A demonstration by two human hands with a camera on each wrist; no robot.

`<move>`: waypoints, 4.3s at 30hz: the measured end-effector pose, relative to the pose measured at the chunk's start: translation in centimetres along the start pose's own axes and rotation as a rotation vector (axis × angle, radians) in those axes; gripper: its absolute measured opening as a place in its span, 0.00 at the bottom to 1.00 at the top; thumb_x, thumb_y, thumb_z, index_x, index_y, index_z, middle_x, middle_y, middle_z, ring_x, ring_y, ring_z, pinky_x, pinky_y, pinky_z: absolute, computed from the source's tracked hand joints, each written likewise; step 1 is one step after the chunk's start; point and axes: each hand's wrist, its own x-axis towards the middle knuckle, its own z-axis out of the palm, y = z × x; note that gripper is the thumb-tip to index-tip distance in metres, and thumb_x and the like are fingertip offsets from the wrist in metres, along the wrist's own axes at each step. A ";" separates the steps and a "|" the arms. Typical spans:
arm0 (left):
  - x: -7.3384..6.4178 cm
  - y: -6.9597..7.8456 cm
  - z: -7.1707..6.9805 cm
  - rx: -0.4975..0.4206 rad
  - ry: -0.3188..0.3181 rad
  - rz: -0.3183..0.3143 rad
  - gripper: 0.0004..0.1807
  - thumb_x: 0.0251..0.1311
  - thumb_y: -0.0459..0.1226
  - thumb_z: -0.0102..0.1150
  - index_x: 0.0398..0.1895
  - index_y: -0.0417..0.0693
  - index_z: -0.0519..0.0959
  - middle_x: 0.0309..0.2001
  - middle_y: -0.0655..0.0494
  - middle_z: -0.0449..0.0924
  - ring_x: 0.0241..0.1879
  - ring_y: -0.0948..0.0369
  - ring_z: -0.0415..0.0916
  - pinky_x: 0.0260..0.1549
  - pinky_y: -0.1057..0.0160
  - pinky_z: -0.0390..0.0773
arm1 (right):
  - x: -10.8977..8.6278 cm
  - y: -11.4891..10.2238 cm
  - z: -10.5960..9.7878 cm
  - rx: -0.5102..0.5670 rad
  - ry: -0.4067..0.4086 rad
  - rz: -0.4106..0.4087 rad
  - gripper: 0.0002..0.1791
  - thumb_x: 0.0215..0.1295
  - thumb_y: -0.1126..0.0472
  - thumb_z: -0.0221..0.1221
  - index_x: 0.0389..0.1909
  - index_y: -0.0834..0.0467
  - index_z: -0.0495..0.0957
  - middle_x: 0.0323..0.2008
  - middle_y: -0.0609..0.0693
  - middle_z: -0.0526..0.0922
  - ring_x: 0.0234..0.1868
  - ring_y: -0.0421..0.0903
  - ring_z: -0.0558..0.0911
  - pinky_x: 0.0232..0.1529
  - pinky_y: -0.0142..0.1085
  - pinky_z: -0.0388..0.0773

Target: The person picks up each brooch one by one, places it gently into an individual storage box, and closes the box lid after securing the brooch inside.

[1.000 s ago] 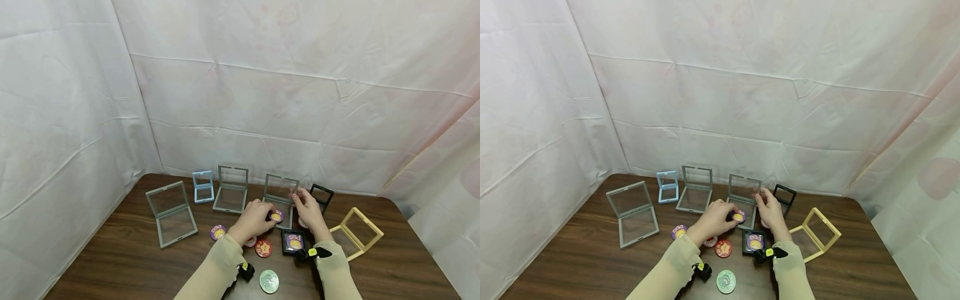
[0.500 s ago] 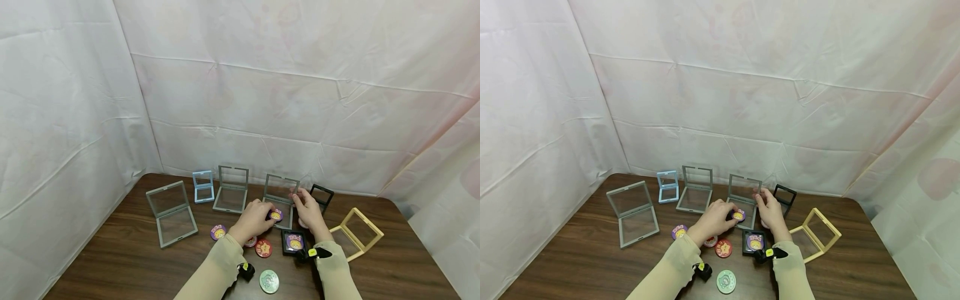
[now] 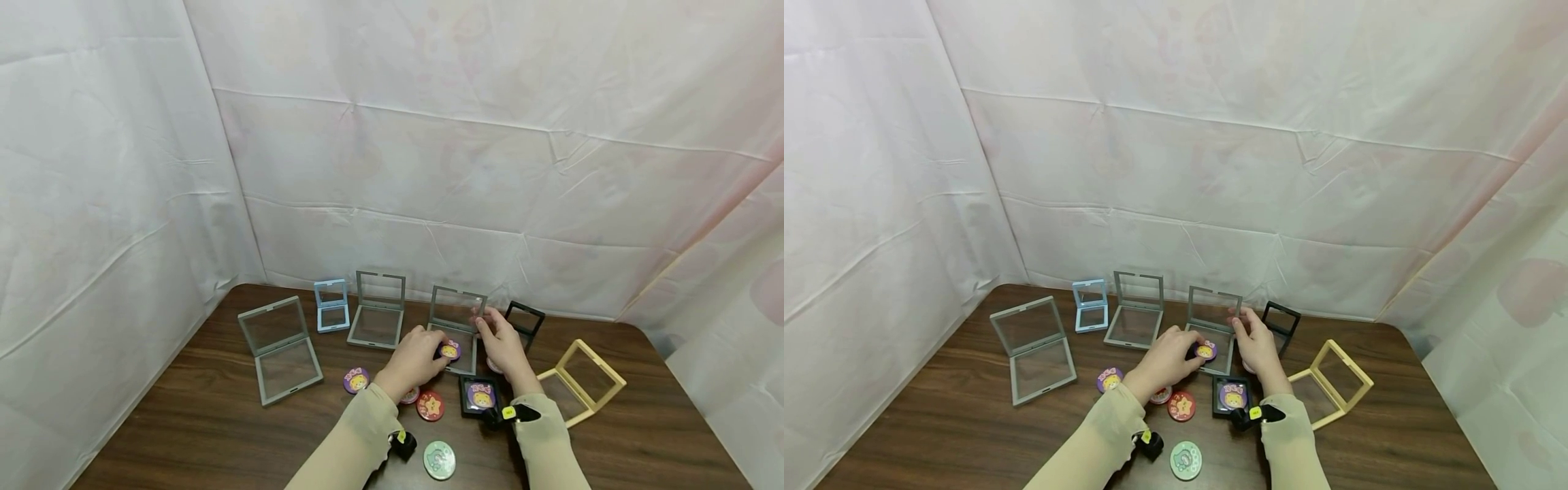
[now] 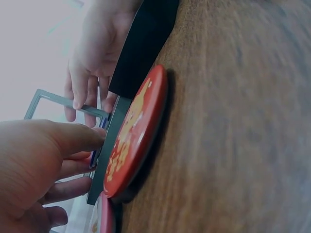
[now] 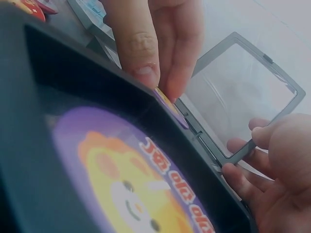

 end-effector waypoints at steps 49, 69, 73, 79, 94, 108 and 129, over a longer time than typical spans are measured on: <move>0.1 -1.2 -0.8 -0.111 0.034 0.010 0.14 0.74 0.43 0.69 0.57 0.48 0.89 0.49 0.54 0.90 0.47 0.58 0.81 0.47 0.58 0.83 | -0.1 -0.2 -0.6 -0.070 -0.015 -0.064 0.17 0.86 0.58 0.57 0.68 0.58 0.82 0.59 0.61 0.88 0.52 0.56 0.89 0.53 0.42 0.85; -0.4 -3.7 -3.2 -0.278 0.162 -0.139 0.17 0.77 0.50 0.63 0.56 0.50 0.86 0.45 0.62 0.89 0.38 0.64 0.80 0.41 0.59 0.81 | -0.5 0.0 -1.8 -0.172 -0.049 -0.115 0.12 0.80 0.59 0.66 0.57 0.59 0.86 0.52 0.55 0.90 0.38 0.37 0.82 0.38 0.36 0.80; -0.4 -3.8 -3.3 -0.284 0.162 -0.136 0.18 0.76 0.52 0.63 0.56 0.51 0.85 0.44 0.61 0.89 0.40 0.63 0.82 0.42 0.59 0.82 | -0.7 0.3 -2.1 -0.107 -0.104 -0.131 0.13 0.79 0.61 0.67 0.59 0.56 0.87 0.53 0.55 0.89 0.28 0.32 0.78 0.31 0.34 0.78; -0.3 -3.9 -3.1 -0.271 0.126 -0.128 0.25 0.75 0.56 0.64 0.61 0.47 0.85 0.50 0.55 0.89 0.45 0.58 0.84 0.46 0.54 0.83 | -0.9 0.4 -2.3 0.160 -0.257 -0.008 0.17 0.83 0.64 0.61 0.67 0.57 0.82 0.41 0.69 0.86 0.09 0.37 0.63 0.13 0.31 0.63; -0.5 -3.7 -3.1 -0.255 0.026 -0.134 0.36 0.76 0.62 0.60 0.71 0.46 0.81 0.61 0.49 0.87 0.57 0.51 0.85 0.56 0.47 0.84 | -0.9 0.2 -2.8 0.184 -0.343 -0.022 0.20 0.80 0.66 0.63 0.69 0.62 0.79 0.48 0.66 0.88 0.11 0.36 0.63 0.14 0.30 0.62; -0.5 -3.7 -3.3 -0.244 0.007 -0.127 0.34 0.74 0.62 0.63 0.69 0.48 0.82 0.62 0.49 0.86 0.59 0.51 0.84 0.59 0.47 0.83 | -1.3 -0.1 -3.6 0.197 -0.453 -0.054 0.30 0.80 0.60 0.66 0.78 0.61 0.71 0.73 0.70 0.73 0.13 0.38 0.64 0.16 0.34 0.63; -0.6 -3.7 -3.2 -0.243 -0.029 -0.139 0.38 0.70 0.62 0.68 0.72 0.47 0.81 0.65 0.48 0.85 0.63 0.49 0.82 0.62 0.45 0.81 | -1.4 -0.2 -3.5 0.145 -0.466 0.040 0.41 0.80 0.54 0.66 0.85 0.63 0.61 0.68 0.73 0.77 0.16 0.39 0.63 0.19 0.32 0.65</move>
